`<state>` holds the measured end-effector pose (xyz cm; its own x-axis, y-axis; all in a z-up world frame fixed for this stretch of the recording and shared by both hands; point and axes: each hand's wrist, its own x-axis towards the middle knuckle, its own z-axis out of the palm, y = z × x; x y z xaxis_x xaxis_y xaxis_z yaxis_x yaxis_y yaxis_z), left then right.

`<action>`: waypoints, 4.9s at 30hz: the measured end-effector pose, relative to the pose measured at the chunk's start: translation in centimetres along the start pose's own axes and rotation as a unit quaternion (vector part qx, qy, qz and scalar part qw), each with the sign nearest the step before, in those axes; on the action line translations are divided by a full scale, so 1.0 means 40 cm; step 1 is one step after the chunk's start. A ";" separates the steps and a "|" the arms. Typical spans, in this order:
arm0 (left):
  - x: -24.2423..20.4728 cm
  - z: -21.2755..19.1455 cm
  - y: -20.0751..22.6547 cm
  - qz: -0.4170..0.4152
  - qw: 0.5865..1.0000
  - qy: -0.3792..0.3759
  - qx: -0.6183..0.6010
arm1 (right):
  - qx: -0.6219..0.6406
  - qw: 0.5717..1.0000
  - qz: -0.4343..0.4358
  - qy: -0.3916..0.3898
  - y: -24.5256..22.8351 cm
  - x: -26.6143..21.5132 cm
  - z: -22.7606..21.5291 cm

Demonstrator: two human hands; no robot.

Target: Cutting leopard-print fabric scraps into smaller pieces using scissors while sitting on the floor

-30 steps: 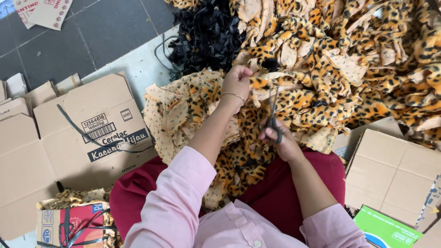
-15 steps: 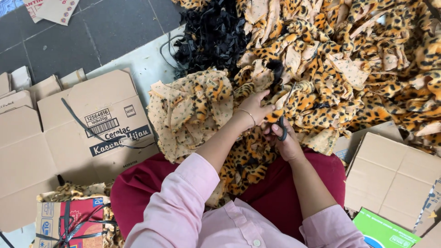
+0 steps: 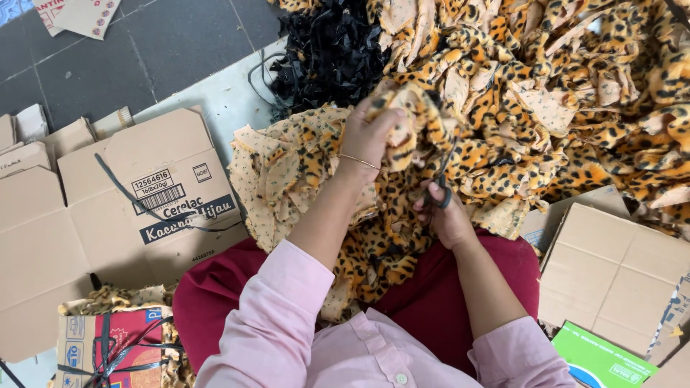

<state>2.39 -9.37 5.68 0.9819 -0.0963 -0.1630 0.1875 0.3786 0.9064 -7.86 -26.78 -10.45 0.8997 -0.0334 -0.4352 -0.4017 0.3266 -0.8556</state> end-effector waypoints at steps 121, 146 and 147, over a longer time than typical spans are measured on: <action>-0.377 -0.388 -0.353 -0.133 0.949 0.207 -0.195 | -0.126 0.945 -0.038 -0.300 0.073 -0.316 0.249; -0.404 -0.401 -0.300 -0.030 0.971 0.166 -0.170 | -0.168 0.941 -0.019 -0.294 0.114 -0.297 0.225; -0.402 -0.405 -0.313 -0.023 0.972 0.163 -0.165 | -0.175 0.938 -0.014 -0.299 0.113 -0.295 0.224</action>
<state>-15.34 2.34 -9.38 0.9184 0.1558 -0.3636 0.1764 0.6614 0.7290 -18.78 -16.44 -6.67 0.8035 0.5332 -0.2647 -0.3131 0.0004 -0.9497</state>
